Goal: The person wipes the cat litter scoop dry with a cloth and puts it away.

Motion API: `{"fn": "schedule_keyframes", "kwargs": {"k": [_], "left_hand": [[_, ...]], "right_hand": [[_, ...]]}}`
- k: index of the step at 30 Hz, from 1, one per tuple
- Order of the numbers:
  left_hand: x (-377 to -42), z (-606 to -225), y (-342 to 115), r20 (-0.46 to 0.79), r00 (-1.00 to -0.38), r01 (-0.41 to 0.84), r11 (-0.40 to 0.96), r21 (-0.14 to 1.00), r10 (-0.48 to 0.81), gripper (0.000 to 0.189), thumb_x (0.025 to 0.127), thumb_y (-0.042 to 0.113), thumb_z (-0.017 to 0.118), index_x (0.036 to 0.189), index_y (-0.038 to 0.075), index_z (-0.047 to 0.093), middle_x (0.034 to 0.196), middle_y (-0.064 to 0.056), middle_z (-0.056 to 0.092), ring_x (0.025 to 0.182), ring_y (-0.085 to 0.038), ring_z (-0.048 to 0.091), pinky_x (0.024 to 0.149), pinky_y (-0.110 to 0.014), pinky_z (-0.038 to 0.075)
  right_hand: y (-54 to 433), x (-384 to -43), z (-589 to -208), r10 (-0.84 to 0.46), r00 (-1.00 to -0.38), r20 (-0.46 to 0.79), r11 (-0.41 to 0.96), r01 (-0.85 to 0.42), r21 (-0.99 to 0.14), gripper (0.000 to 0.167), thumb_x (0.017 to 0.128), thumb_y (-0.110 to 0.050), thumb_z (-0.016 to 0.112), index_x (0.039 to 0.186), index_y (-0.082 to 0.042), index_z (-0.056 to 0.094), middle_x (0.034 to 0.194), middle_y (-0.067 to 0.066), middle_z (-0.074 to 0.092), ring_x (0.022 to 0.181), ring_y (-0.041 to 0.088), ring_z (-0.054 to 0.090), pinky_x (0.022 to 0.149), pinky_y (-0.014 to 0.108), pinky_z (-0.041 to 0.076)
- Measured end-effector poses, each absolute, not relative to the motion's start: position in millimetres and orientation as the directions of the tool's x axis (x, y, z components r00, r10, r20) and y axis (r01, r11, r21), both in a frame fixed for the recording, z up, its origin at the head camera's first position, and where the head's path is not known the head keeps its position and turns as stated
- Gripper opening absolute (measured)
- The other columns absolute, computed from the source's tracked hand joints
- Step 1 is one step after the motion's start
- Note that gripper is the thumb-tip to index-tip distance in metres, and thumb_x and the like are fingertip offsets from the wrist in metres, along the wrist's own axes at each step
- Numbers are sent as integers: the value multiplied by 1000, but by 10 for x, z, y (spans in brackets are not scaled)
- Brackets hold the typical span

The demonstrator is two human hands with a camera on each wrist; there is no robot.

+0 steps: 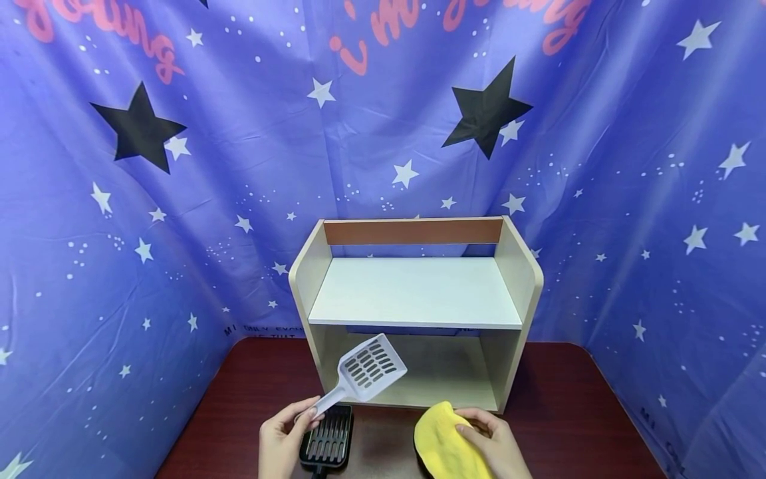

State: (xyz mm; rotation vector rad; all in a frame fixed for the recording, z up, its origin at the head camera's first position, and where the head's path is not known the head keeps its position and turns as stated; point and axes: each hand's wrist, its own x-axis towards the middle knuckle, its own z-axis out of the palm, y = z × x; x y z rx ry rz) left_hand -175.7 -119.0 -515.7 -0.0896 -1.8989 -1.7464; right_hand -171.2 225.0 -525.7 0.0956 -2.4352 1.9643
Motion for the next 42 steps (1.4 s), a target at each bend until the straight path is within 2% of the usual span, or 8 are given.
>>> {"fn": "schedule_keyframes", "kwargs": {"k": [11,22,26,32,37,42], "left_hand": [[-1813,-5014,-1184,364,-882,363,63,930,-298,16,86,-11,66,101,-15,71,89,-29,72,67,-5,73,64,-24,59],[-1890,-4877,-1173,287,-917,310,-42,950,-277,22,91,-5,64,109,-18,67,91,-20,76,72,-8,74,69,-24,59],[-1913,-4827,-1159,249,-930,281,-86,956,-271,27,94,-1,63,113,-19,64,96,-22,75,76,-9,74,71,-24,59],[-1957,-4773,-1151,149,-955,200,-189,961,-256,31,97,2,59,120,-17,61,102,-16,75,83,-13,76,77,-25,59],[-1976,-4685,-1121,85,-969,148,-270,951,-234,35,99,5,57,126,-16,57,106,-13,75,88,-12,75,80,-24,58],[-1987,-4564,-1073,24,-979,101,-379,920,-201,39,101,6,52,134,-13,51,120,-17,70,97,-10,73,83,-22,57]], "right_hand": [[2248,-1712,-5260,-54,-998,31,203,-41,-978,30,94,-5,64,117,15,63,97,-27,69,88,-7,63,72,18,53],[2254,-1703,-5262,-60,-997,51,204,-62,-977,29,94,-5,64,116,15,63,98,-29,68,89,-8,62,72,17,53],[2259,-1697,-5273,-76,-994,74,199,-87,-976,27,93,-4,64,115,14,64,100,-29,68,89,-8,63,72,17,53],[2270,-1705,-5289,-103,-992,69,165,-86,-983,25,94,-3,63,114,10,66,100,-28,69,89,-7,63,72,18,54],[2272,-1713,-5294,-116,-990,76,162,-94,-982,24,94,-4,63,114,10,66,100,-27,69,88,-7,64,72,18,54],[2277,-1723,-5288,-137,-990,44,160,-66,-985,28,94,-6,63,116,12,64,98,-27,69,87,-6,64,72,18,54]]}}
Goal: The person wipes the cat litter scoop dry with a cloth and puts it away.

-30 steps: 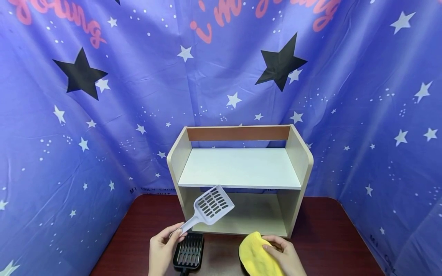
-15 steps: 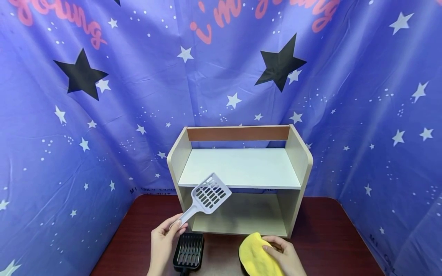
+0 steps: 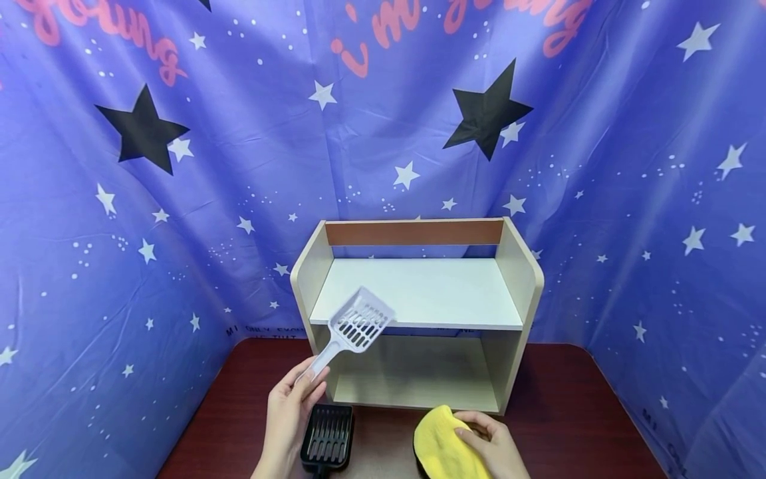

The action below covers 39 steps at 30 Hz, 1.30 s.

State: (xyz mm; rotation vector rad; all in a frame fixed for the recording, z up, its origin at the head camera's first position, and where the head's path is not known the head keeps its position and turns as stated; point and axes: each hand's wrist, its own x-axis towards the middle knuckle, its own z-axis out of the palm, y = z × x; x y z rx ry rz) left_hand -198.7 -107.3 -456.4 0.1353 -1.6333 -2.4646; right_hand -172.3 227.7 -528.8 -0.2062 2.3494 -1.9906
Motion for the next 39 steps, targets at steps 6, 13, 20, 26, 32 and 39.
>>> {"fn": "schedule_keyframes", "kwargs": {"k": [6,13,20,26,32,39], "left_hand": [[-2002,-4459,-1032,27,-989,95,-473,876,-149,40,104,11,46,138,-9,47,132,-17,62,107,-11,71,90,-23,55],[-1975,-4384,-1009,67,-997,80,-655,752,-44,26,106,11,41,128,1,51,124,-5,67,113,-14,69,94,-25,55],[-1952,-4336,-976,74,-997,35,-760,649,17,32,107,17,37,133,0,45,131,-7,64,119,-17,66,99,-27,52],[-1940,-4396,-1019,175,-971,-66,-881,469,166,28,109,21,23,119,3,42,137,-10,60,128,-21,60,107,-28,47],[-1929,-4362,-1009,172,-962,-128,-908,398,211,31,108,15,23,126,2,45,141,-12,55,134,-24,55,116,-33,39],[-2005,-4380,-997,246,-941,-126,-917,378,230,39,108,7,24,132,1,55,141,-12,57,133,-21,56,116,-31,38]], "right_hand": [[2287,-1726,-5272,-152,-988,-26,156,2,-988,33,94,-10,64,119,13,62,98,-28,68,89,-6,64,74,19,55],[2288,-1726,-5263,-148,-988,-45,163,20,-986,32,95,-10,64,118,12,63,97,-29,68,89,-6,64,74,19,55],[2293,-1724,-5287,-160,-987,-25,162,-2,-987,32,95,-7,63,118,15,61,98,-29,68,90,-7,64,74,18,54],[2293,-1734,-5286,-168,-986,-19,147,-6,-989,32,95,-10,64,117,13,64,98,-29,68,91,-6,65,75,18,54],[2299,-1736,-5301,-171,-985,10,128,-32,-991,26,95,-9,64,115,8,67,99,-28,69,90,-6,65,74,18,55],[2304,-1739,-5316,-195,-981,26,105,-47,-993,22,95,-8,63,114,0,70,99,-26,70,90,-5,65,74,19,55]]}}
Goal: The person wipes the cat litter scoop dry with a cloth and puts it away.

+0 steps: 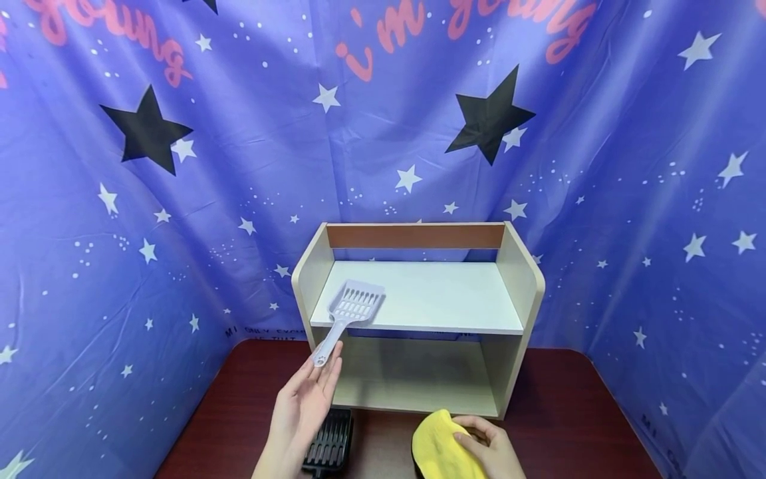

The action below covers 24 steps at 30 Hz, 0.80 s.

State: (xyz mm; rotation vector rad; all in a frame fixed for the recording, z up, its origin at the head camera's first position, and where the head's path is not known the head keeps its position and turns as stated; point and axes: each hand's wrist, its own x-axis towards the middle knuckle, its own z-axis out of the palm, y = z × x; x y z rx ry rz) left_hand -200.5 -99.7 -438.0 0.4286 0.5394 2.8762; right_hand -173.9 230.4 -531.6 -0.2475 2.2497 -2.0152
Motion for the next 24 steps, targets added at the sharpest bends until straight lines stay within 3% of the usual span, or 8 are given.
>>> {"fn": "schedule_keyframes", "kwargs": {"k": [7,17,24], "left_hand": [[-2114,-4419,-965,266,-944,-49,-881,471,194,38,106,0,33,138,4,54,138,-9,60,126,-15,60,111,-24,42],[-2258,-4357,-876,18,-999,-29,-792,609,50,38,102,2,48,140,-2,48,122,-5,69,113,-12,68,101,-22,49],[-2364,-4362,-820,-23,-1000,-16,-772,636,2,23,100,0,52,120,5,62,116,-5,69,108,-12,69,99,-23,52]], "right_hand": [[2312,-1732,-5314,-198,-980,-9,97,-10,-995,21,95,-10,63,114,-4,71,99,-26,70,89,-4,66,73,20,56],[2311,-1721,-5313,-214,-975,-64,82,48,-995,19,95,-13,64,112,-15,73,96,-23,72,86,-1,67,72,22,57],[2311,-1723,-5318,-222,-972,-70,74,55,-996,19,96,-13,63,113,-14,72,97,-23,72,86,0,68,72,22,57]]}}
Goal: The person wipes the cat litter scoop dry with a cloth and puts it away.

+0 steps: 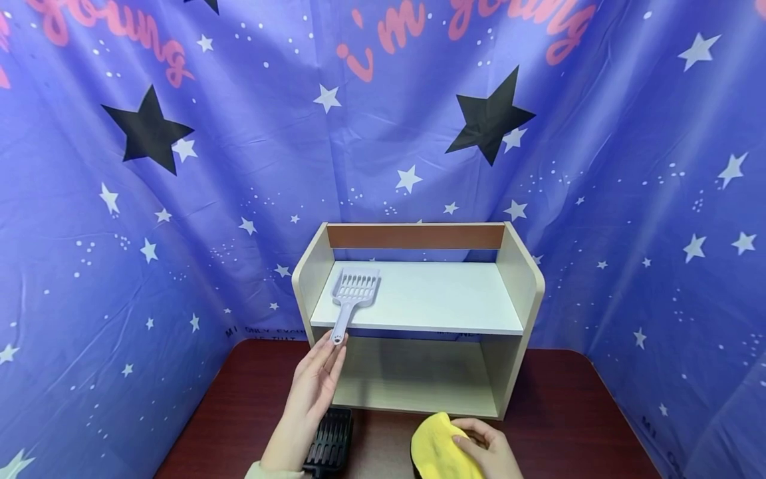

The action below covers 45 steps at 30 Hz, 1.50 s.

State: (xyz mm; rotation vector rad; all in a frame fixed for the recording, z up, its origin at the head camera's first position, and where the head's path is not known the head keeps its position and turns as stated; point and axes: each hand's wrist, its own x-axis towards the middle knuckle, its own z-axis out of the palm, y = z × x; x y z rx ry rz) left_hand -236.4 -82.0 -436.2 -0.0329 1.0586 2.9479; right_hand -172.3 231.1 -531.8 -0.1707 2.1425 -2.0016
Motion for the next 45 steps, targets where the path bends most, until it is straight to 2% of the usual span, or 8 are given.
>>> {"fn": "schedule_keyframes", "kwargs": {"k": [9,16,18,27,33,36,42,45], "left_hand": [[-2498,-4327,-747,-27,-999,3,-772,636,-26,15,98,0,57,107,9,65,108,-5,70,99,-11,71,94,-24,54],[-2577,-4314,-705,-55,-998,0,-780,625,-45,13,96,-1,60,103,9,66,102,-6,70,95,-12,72,90,-24,56],[-2590,-4316,-700,-61,-997,2,-781,624,-51,12,95,0,61,103,9,66,102,-6,70,95,-12,72,90,-24,57],[-2638,-4346,-650,-92,-991,12,-750,661,-97,7,95,3,63,99,10,64,100,-6,71,93,-12,73,87,-25,58],[-2628,-4381,-629,-87,-990,24,-740,673,-111,7,95,4,64,100,10,64,100,-5,72,93,-11,73,85,-25,58],[-2618,-4392,-652,-82,-990,31,-739,673,-116,8,95,4,63,99,11,65,100,-4,73,93,-11,74,85,-25,58],[-2560,-4429,-725,-66,-991,40,-730,683,-117,8,96,5,63,99,11,66,99,0,74,93,-10,73,85,-24,58],[-2526,-4469,-765,-72,-991,33,-721,693,-114,8,96,5,63,101,11,65,103,0,75,95,-11,73,87,-25,58]], "right_hand": [[2293,-1735,-5319,-223,-975,-22,83,4,-997,20,96,-11,63,113,-9,72,97,-23,72,86,-1,67,72,21,57],[2283,-1750,-5340,-246,-969,-27,38,19,-999,21,96,-12,63,109,-25,73,98,-22,73,86,0,68,72,21,57],[2280,-1749,-5350,-246,-969,-31,37,23,-999,22,96,-12,63,109,-26,73,97,-22,73,85,0,68,72,22,57],[2276,-1722,-5374,-219,-975,-47,64,33,-997,18,95,-12,64,111,-15,73,95,-22,72,86,-1,67,72,21,57],[2302,-1707,-5409,-229,-972,-48,44,39,-998,20,94,-13,65,107,-27,73,96,-22,72,88,-2,67,73,20,57],[2300,-1707,-5430,-242,-970,-10,19,6,-1000,23,94,-12,65,107,-30,73,97,-22,72,88,-3,67,73,19,56],[2280,-1698,-5479,-245,-963,111,-11,-112,-994,26,93,-7,64,107,-28,73,98,-21,73,88,-4,66,72,17,55],[2273,-1696,-5484,-240,-963,122,-10,-124,-992,26,93,-7,65,107,-28,73,98,-22,73,88,-5,67,72,16,55]]}}
